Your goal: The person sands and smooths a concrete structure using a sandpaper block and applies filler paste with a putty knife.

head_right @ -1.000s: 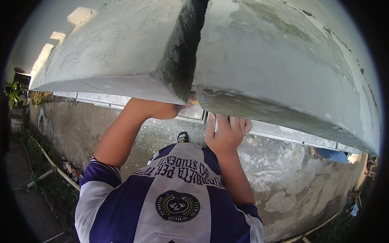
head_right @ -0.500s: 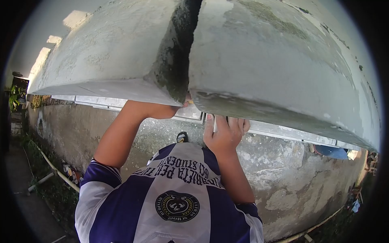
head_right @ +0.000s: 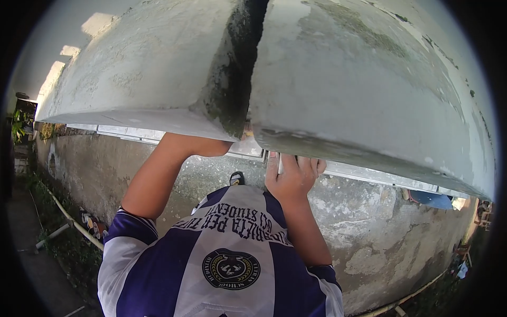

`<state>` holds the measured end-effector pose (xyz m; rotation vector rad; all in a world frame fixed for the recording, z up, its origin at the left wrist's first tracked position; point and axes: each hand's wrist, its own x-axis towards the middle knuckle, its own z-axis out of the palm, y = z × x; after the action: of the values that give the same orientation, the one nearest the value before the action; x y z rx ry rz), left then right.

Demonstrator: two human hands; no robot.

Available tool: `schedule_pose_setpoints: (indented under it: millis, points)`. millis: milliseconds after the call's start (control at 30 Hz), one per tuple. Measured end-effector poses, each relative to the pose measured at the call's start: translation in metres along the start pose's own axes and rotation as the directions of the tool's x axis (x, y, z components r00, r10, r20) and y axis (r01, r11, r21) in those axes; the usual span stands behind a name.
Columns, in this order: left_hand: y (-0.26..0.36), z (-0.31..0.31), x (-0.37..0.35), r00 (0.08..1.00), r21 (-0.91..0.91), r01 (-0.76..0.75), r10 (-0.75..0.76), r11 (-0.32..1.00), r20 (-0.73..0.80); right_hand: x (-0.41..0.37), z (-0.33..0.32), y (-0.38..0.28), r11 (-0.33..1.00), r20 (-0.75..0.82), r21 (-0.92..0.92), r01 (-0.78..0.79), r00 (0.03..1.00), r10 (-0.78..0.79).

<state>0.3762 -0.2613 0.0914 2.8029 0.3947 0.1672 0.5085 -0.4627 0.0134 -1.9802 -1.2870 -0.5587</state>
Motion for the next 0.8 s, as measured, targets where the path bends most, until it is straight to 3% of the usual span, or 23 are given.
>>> schedule_pose_setpoints:
  millis: [167, 233, 300, 400, 500, 733, 800]
  points:
    - [-0.004, -0.015, -0.026, 0.999, -0.029, 0.028, -0.029, 0.999, -0.029, 0.002, -0.001, 0.0, 1.0, 0.0, 0.003, 0.013, 1.0, -0.013]
    - [-0.001, -0.048, -0.048, 0.952, 0.027, 0.261, -0.262, 0.965, 0.159, 0.001, -0.001, 0.0, 1.0, 0.012, -0.001, 0.008, 1.0, -0.008]
    - [-0.015, -0.057, -0.082, 0.971, 0.067, 0.23, -0.234, 0.971, 0.051, -0.002, -0.003, 0.001, 1.0, 0.035, -0.012, 0.002, 0.999, -0.001]
    - [-0.028, -0.073, -0.107, 0.942, 0.096, 0.278, -0.291, 0.956, 0.167, -0.003, -0.003, 0.0, 0.999, 0.098, 0.003, -0.046, 0.994, 0.046]
    - [-0.014, -0.077, -0.106, 0.933, 0.193, 0.274, -0.309, 0.942, 0.185, 0.002, -0.005, -0.006, 0.998, 0.08, 0.05, -0.048, 0.996, 0.044]
    - [0.01, -0.021, -0.051, 0.984, 0.245, 0.058, -0.015, 0.968, -0.176, 0.001, -0.002, -0.003, 1.0, 0.048, 0.015, 0.002, 0.999, -0.002]
    - [0.014, -0.018, -0.04, 0.99, 0.202, 0.019, 0.01, 0.979, -0.143, -0.002, 0.002, 0.001, 1.0, 0.021, 0.0, 0.024, 0.999, -0.024]
